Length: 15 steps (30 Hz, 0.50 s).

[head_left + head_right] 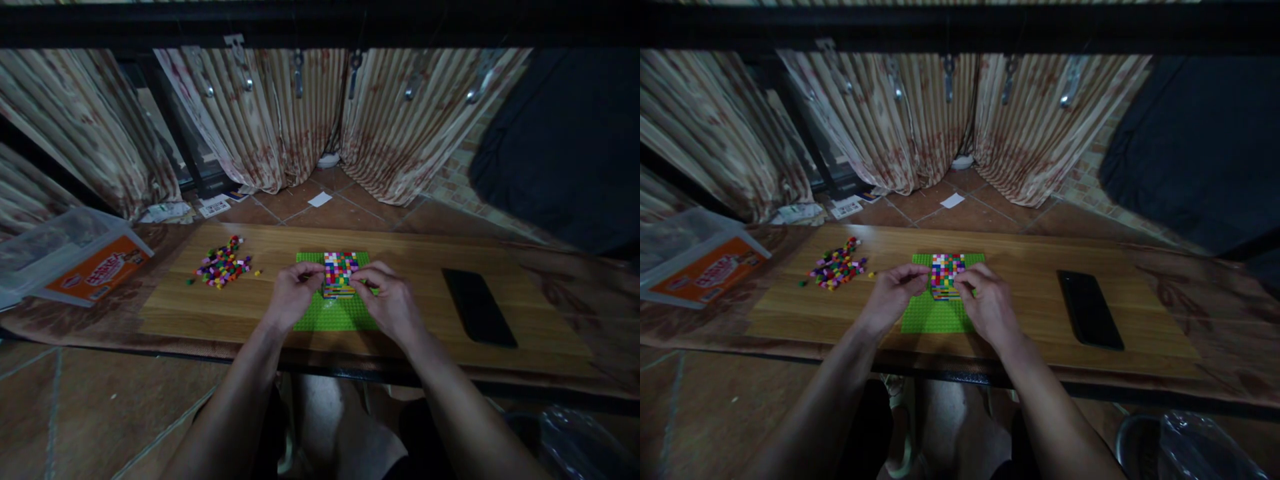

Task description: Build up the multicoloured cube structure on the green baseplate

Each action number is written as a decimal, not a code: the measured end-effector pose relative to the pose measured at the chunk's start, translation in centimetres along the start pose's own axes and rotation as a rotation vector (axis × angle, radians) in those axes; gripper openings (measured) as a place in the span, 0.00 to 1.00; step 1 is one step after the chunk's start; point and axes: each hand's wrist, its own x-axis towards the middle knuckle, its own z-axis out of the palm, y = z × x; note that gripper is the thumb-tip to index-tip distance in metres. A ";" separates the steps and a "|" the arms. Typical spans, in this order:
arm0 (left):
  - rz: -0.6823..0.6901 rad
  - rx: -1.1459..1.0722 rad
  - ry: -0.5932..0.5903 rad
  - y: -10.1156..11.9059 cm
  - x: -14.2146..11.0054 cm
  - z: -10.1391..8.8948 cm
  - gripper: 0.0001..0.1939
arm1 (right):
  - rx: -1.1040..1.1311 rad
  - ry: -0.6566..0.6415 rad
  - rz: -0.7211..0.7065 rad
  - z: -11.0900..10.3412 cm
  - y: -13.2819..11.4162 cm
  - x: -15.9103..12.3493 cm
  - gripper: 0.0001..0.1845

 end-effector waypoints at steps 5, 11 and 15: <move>-0.002 -0.017 0.000 -0.1 0.0 0.1 0.08 | 0.030 0.030 -0.018 0.4 0.2 -0.1 0.07; -0.008 -0.007 0.010 -0.3 0.0 0.2 0.08 | 0.025 0.021 -0.074 0.4 0.4 -0.2 0.08; -0.001 -0.002 0.023 -0.4 0.0 0.4 0.06 | -0.005 -0.005 -0.098 0.4 0.4 -0.1 0.09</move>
